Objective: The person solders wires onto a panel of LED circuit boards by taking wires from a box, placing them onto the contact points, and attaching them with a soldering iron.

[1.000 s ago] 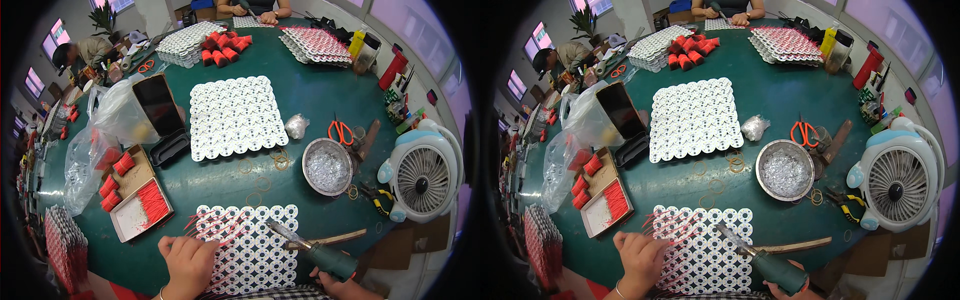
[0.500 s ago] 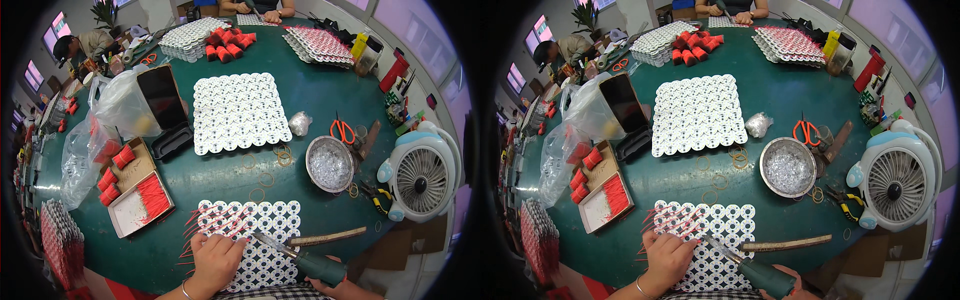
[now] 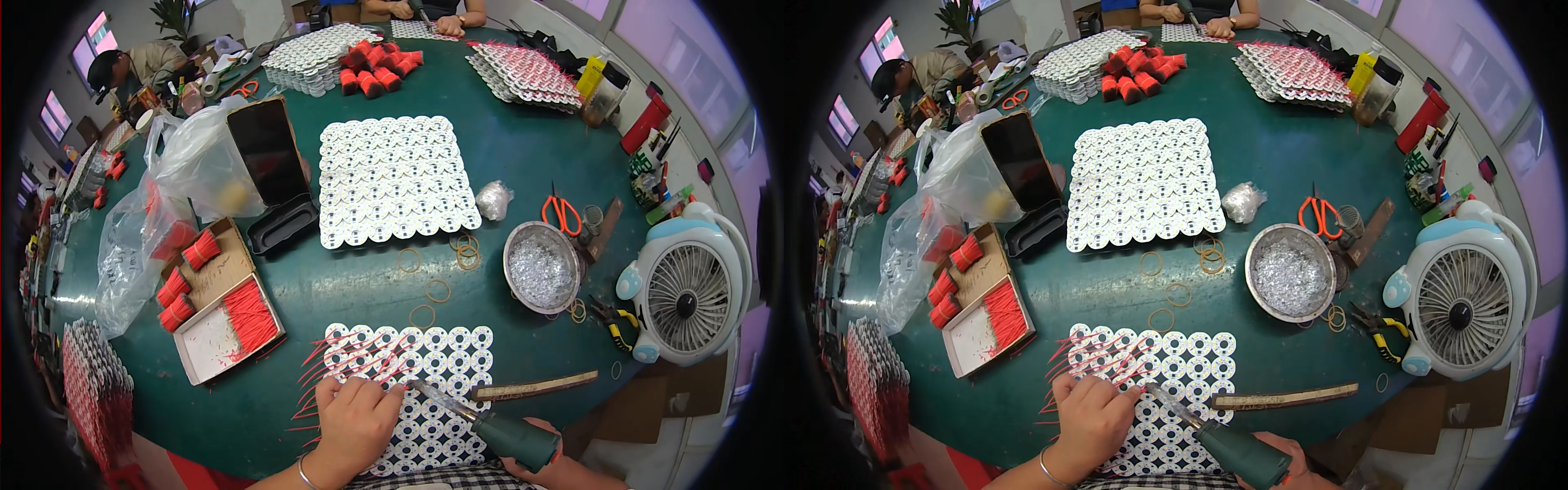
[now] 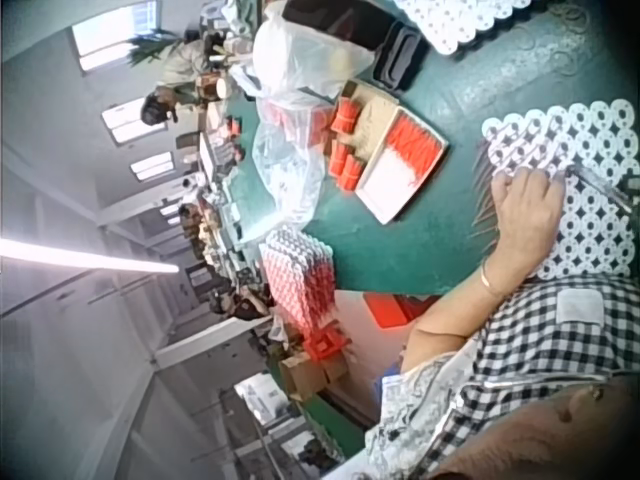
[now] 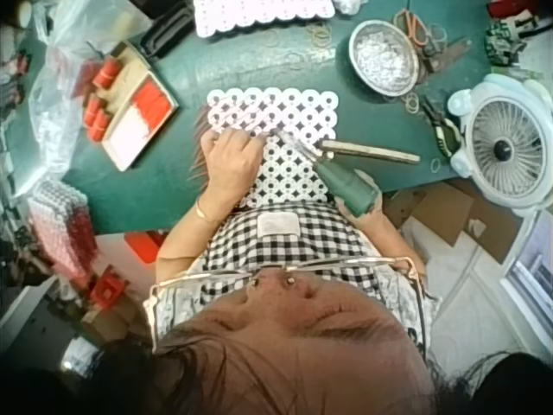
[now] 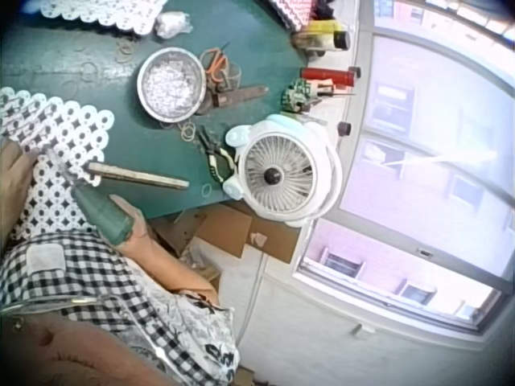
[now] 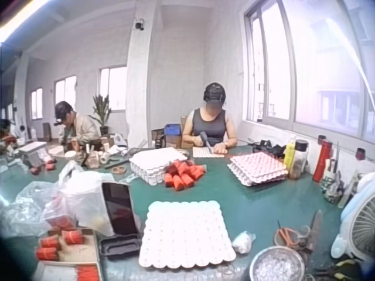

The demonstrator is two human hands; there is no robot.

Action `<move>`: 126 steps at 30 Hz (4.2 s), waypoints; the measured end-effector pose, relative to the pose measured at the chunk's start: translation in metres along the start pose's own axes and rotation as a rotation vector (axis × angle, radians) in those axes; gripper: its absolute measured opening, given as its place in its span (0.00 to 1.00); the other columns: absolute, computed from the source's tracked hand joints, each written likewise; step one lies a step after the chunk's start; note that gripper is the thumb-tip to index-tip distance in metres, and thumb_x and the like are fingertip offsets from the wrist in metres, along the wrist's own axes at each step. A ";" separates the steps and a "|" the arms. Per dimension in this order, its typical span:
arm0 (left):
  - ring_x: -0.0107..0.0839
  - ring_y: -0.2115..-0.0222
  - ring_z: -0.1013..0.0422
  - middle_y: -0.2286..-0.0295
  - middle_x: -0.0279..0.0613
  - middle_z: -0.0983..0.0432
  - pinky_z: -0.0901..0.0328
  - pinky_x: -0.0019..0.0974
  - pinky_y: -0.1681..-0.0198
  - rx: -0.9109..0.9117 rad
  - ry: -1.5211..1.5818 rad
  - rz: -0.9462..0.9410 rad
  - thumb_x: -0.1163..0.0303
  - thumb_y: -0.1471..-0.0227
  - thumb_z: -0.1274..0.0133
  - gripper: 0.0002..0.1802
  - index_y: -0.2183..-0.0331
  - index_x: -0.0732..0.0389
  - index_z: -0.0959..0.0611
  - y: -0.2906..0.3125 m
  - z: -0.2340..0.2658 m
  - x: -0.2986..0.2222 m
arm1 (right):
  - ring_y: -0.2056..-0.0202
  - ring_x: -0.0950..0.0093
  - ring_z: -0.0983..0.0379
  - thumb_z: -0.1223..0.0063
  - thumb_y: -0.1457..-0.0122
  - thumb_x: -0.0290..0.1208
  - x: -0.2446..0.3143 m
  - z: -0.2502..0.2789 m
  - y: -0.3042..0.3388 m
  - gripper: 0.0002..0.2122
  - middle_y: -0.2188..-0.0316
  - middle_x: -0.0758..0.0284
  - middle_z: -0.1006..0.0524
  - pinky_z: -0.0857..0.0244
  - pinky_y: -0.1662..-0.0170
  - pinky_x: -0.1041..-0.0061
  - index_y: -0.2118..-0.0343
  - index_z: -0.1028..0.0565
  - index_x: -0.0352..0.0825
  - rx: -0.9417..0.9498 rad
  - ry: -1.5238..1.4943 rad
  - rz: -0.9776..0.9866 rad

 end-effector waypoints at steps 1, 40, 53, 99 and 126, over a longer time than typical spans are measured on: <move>0.26 0.80 0.38 0.84 0.27 0.39 0.51 0.37 0.69 -0.002 0.003 -0.001 0.71 0.64 0.39 0.06 0.78 0.53 0.20 0.000 0.000 0.000 | 0.63 0.67 0.24 0.38 0.53 0.28 0.000 -0.002 -0.001 0.24 0.63 0.56 0.23 0.31 0.59 0.71 0.54 0.34 0.26 0.061 0.009 -0.042; 0.27 0.76 0.36 0.81 0.30 0.36 0.46 0.36 0.66 0.145 -0.137 -0.127 0.69 0.59 0.48 0.07 0.72 0.54 0.19 -0.002 0.001 -0.015 | 0.76 0.78 0.24 0.43 0.54 0.24 -0.021 0.002 0.020 0.09 0.71 0.70 0.21 0.30 0.65 0.74 0.67 0.25 0.37 0.176 -0.009 -0.335; 0.33 0.77 0.33 0.81 0.34 0.29 0.44 0.40 0.73 0.091 0.269 0.156 0.74 0.64 0.41 0.05 0.78 0.53 0.19 0.002 -0.006 0.003 | 0.75 0.73 0.26 0.47 0.44 0.26 -0.025 -0.006 0.043 0.06 0.76 0.63 0.23 0.32 0.69 0.75 0.68 0.25 0.28 -0.043 -0.172 -0.182; 0.29 0.74 0.34 0.80 0.28 0.33 0.46 0.39 0.65 -0.015 0.246 0.093 0.73 0.63 0.41 0.08 0.75 0.52 0.20 0.011 0.023 -0.016 | 0.73 0.75 0.25 0.45 0.45 0.32 -0.030 -0.004 0.048 0.11 0.72 0.63 0.21 0.32 0.67 0.74 0.63 0.25 0.30 -0.082 -0.343 -0.295; 0.29 0.77 0.36 0.82 0.30 0.35 0.49 0.38 0.67 -0.010 0.067 0.035 0.73 0.67 0.40 0.08 0.77 0.53 0.21 0.025 0.002 -0.013 | 0.76 0.69 0.27 0.46 0.53 0.25 -0.007 -0.022 0.034 0.09 0.76 0.67 0.24 0.34 0.73 0.73 0.67 0.24 0.34 0.096 0.092 -0.050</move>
Point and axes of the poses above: each hand's wrist, its own y-axis away from the middle knuckle, its own z-axis out of the back of the hand, x = y × z, the point moved 6 cm from there along -y, towards the middle knuckle
